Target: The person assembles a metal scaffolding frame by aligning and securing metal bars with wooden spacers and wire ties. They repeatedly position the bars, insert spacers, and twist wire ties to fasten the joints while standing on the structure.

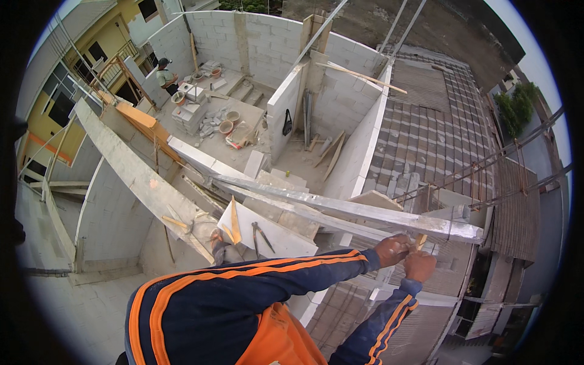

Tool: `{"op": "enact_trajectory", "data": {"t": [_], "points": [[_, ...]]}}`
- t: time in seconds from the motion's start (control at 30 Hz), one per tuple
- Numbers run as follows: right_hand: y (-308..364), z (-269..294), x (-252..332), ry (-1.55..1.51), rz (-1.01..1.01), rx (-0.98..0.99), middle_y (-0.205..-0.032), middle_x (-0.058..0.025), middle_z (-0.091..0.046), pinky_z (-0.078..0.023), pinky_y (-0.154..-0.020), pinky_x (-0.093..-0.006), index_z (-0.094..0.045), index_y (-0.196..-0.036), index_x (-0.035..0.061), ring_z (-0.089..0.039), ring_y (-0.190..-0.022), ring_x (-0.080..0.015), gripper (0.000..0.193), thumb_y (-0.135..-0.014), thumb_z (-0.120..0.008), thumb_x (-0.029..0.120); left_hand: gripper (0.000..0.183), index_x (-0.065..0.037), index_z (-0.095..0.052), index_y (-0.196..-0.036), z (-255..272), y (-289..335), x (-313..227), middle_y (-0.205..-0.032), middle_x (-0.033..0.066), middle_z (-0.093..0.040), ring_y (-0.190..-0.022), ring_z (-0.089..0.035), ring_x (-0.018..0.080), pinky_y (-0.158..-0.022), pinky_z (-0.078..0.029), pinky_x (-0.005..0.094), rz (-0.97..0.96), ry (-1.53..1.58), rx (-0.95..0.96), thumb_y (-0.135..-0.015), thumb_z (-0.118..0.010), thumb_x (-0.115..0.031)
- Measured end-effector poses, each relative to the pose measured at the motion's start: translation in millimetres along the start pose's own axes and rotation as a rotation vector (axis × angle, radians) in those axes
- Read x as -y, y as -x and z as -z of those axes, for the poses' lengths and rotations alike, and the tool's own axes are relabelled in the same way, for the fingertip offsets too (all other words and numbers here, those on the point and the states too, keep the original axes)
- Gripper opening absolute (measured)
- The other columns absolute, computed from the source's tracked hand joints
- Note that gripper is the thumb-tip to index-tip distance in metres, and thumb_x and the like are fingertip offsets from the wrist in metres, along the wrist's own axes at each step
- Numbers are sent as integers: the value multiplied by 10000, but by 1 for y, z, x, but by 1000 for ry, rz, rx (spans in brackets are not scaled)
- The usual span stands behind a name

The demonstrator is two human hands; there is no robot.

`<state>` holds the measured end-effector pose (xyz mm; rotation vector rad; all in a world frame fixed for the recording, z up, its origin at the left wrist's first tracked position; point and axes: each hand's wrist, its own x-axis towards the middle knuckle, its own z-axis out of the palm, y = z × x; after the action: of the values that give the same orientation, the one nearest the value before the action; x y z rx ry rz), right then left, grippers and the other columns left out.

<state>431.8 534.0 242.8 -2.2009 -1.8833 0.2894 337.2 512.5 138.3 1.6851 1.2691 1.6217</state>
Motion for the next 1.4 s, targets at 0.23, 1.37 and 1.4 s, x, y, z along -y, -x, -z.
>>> {"op": "enact_trajectory", "data": {"t": [0.23, 1.37, 1.4], "points": [[0, 14, 0, -12, 86, 16, -727, -215, -690, -524, -665, -456, -737, -799, -39, -676, -690, -402, 322, -841, -692, 277, 187, -76, -708, -1016, -2, 0, -9, -938, 118, -645, -910, -639, 324, -778, -529, 407, 108, 70, -57, -848, -670, -150], [36, -4, -34, -127, 432, -269, -959, -204, -675, -515, -771, -428, -727, -1024, -5, -658, -859, -361, 237, -795, -671, 14, 208, -86, -699, -1020, 14, -1, -16, -1019, 110, -661, -1037, -608, 294, -896, -502, 368, -57, -206, -15, -880, -645, -230], [36, -4, -34, -126, 457, -292, -957, -204, -677, -518, -767, -425, -729, -1023, -3, -661, -852, -360, 237, -793, -672, 14, 210, -89, -702, -1023, 12, -2, -12, -1011, 111, -663, -1013, -616, 295, -888, -506, 372, -68, -211, -19, -881, -645, -233]]}}
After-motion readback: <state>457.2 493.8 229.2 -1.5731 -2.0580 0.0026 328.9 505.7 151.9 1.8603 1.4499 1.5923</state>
